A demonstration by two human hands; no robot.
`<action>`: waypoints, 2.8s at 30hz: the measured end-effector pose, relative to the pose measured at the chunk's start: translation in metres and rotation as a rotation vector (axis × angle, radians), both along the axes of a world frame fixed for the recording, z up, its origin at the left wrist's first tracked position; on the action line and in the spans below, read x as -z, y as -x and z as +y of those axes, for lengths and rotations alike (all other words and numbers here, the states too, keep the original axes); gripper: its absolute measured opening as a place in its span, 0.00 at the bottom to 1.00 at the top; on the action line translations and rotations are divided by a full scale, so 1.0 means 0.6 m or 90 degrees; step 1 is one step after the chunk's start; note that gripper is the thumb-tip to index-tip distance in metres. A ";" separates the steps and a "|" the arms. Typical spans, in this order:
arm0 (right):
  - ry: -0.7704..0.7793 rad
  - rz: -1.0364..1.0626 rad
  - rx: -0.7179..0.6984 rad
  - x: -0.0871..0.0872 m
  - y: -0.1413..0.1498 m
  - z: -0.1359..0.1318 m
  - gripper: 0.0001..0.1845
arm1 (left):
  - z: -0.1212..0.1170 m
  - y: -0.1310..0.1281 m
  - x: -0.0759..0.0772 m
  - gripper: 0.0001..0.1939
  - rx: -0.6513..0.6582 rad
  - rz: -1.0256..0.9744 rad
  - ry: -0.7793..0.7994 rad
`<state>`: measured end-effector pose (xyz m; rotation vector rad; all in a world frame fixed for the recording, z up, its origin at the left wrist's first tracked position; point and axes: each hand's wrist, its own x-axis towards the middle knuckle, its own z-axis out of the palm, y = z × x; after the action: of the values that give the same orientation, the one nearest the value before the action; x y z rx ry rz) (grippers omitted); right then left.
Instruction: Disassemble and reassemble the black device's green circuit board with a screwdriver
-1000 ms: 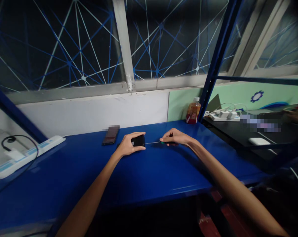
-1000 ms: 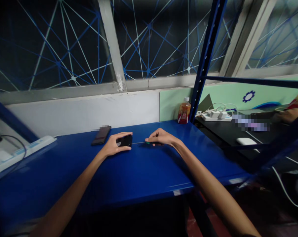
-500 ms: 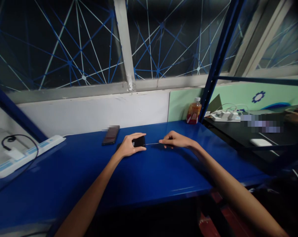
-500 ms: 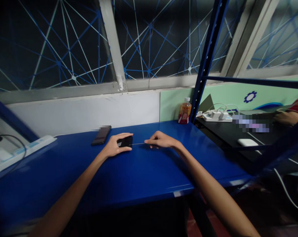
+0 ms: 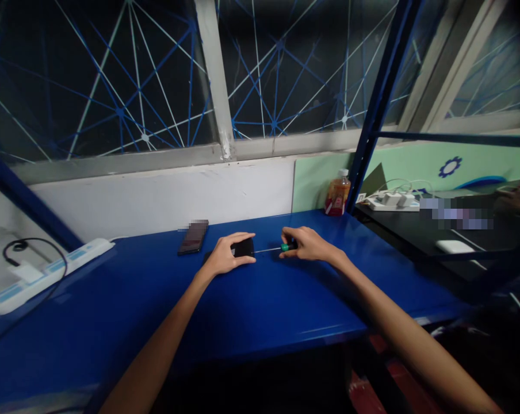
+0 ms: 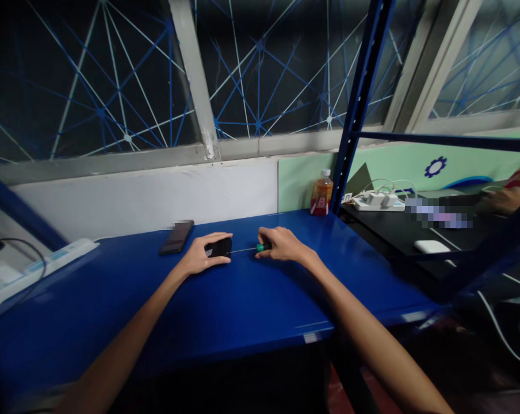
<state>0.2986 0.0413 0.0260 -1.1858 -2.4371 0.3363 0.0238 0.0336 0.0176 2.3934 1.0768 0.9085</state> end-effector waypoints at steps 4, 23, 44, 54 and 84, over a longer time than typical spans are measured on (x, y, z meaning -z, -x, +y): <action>-0.023 -0.036 0.021 0.003 0.008 -0.006 0.19 | 0.000 -0.001 -0.001 0.30 -0.004 0.002 0.001; 0.316 0.179 -0.032 -0.003 -0.003 -0.005 0.30 | -0.002 -0.006 0.007 0.37 0.022 -0.038 0.041; 0.068 0.037 -0.030 0.003 0.000 -0.002 0.21 | 0.001 -0.005 0.009 0.37 0.018 -0.020 0.027; 0.316 0.218 -0.103 -0.010 -0.012 -0.003 0.18 | 0.000 -0.007 0.010 0.37 0.015 0.022 -0.013; 0.006 -0.052 0.015 0.008 0.000 0.003 0.21 | -0.002 -0.005 0.006 0.32 0.001 0.026 0.026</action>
<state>0.2985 0.0432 0.0209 -1.2531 -2.4914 0.2976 0.0266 0.0326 0.0141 2.3887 1.0970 0.8322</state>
